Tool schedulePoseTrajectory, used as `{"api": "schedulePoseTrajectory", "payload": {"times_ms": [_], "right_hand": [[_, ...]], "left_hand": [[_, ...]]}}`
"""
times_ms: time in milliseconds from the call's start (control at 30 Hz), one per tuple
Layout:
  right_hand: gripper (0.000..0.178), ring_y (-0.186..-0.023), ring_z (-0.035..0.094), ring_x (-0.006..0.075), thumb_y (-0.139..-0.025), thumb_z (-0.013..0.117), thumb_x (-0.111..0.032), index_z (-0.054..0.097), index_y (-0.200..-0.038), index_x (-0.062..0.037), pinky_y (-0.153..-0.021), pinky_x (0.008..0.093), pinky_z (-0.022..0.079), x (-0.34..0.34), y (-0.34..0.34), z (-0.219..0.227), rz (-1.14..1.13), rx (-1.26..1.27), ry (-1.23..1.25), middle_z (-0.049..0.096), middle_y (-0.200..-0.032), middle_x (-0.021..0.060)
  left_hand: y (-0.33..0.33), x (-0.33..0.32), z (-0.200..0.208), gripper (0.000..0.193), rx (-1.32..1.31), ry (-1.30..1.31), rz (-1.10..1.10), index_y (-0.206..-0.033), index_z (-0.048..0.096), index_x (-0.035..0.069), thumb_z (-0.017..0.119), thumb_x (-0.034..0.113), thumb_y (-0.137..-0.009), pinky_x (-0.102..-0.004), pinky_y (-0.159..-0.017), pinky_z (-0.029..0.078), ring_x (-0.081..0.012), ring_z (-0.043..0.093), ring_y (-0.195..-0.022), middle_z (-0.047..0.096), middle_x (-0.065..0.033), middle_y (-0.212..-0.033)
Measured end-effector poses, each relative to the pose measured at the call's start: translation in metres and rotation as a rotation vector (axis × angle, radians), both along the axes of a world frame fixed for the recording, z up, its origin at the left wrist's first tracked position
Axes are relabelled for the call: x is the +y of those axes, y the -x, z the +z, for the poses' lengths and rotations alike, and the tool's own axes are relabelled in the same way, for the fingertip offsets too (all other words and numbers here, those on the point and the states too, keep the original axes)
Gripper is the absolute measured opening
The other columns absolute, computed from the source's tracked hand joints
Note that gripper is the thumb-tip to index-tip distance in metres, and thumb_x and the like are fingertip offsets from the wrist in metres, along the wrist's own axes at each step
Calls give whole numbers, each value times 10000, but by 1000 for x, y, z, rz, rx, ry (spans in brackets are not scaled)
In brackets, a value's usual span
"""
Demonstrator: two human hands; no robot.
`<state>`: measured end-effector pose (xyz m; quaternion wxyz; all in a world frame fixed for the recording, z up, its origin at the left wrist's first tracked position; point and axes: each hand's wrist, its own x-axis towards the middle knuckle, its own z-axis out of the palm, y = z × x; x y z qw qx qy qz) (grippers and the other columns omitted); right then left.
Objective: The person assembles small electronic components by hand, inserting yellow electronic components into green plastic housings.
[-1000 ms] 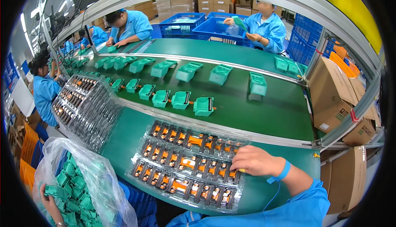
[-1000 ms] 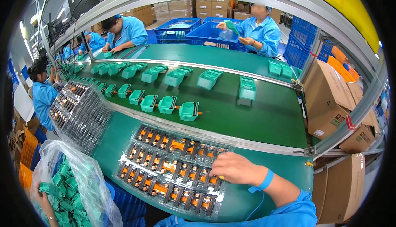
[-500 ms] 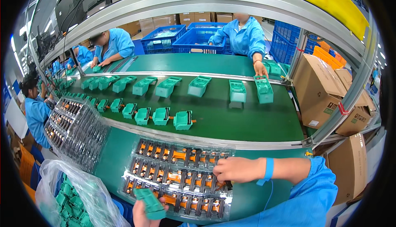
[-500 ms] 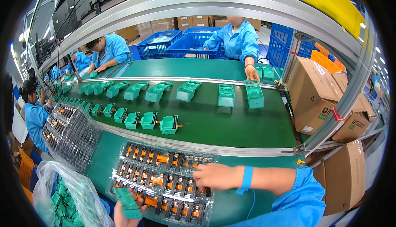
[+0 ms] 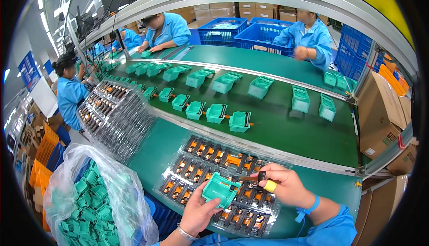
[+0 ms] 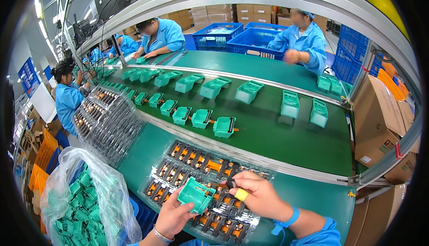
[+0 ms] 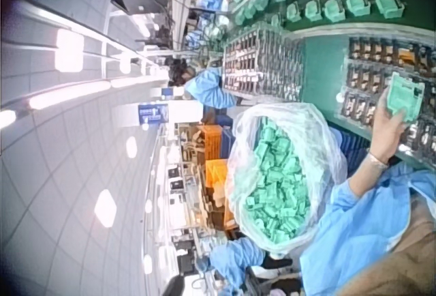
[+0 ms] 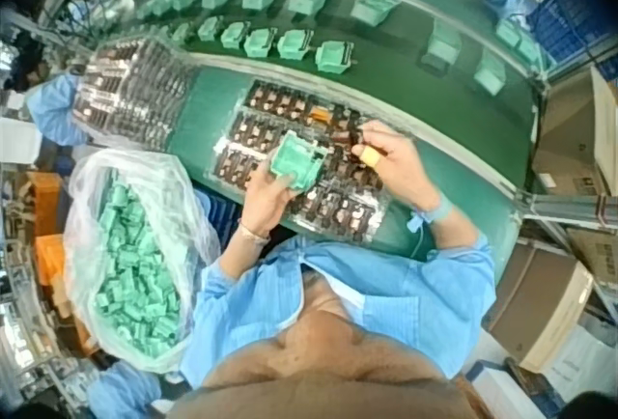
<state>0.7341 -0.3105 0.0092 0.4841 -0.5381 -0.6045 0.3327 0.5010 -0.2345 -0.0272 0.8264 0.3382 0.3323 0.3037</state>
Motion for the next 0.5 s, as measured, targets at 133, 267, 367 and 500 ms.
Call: {"api": "schedulePoseTrajectory", "payload": {"times_ms": [133,267,367,500], "right_hand": [[171,-727,556,141,-779,683,-26,631,-934,26,-610,276,450,11,22,7,-83,-73,-151,596,-795,82],[194,-640,554,112,-769,710,-49,630,-933,17,-556,237,445,18,28,-8,-84,-113,-68,599,-783,69],[198,-642,563,115,-767,715,-61,635,-935,7,-562,234,456,21,29,-13,-82,-192,-24,596,-768,65],[192,-636,571,110,-768,717,-78,641,-928,-3,-567,235,467,23,33,-14,-93,-255,28,593,-760,64]], "left_hand": [[1,-3,-12,690,174,-379,18,-1382,207,-18,608,-53,-822,-327,-902,470,-208,519,-1105,463,-169,-1260],[-2,-9,-4,705,239,-420,9,-1377,230,-36,632,-68,-799,-314,-933,445,-185,479,-1142,447,-136,-1280],[-2,-10,-9,715,215,-439,-9,-1384,226,-26,633,-71,-798,-308,-937,439,-184,477,-1143,441,-133,-1287],[-4,-13,-4,728,209,-382,-18,-1389,228,-13,640,-74,-791,-315,-943,434,-187,477,-1145,437,-131,-1296]]}}
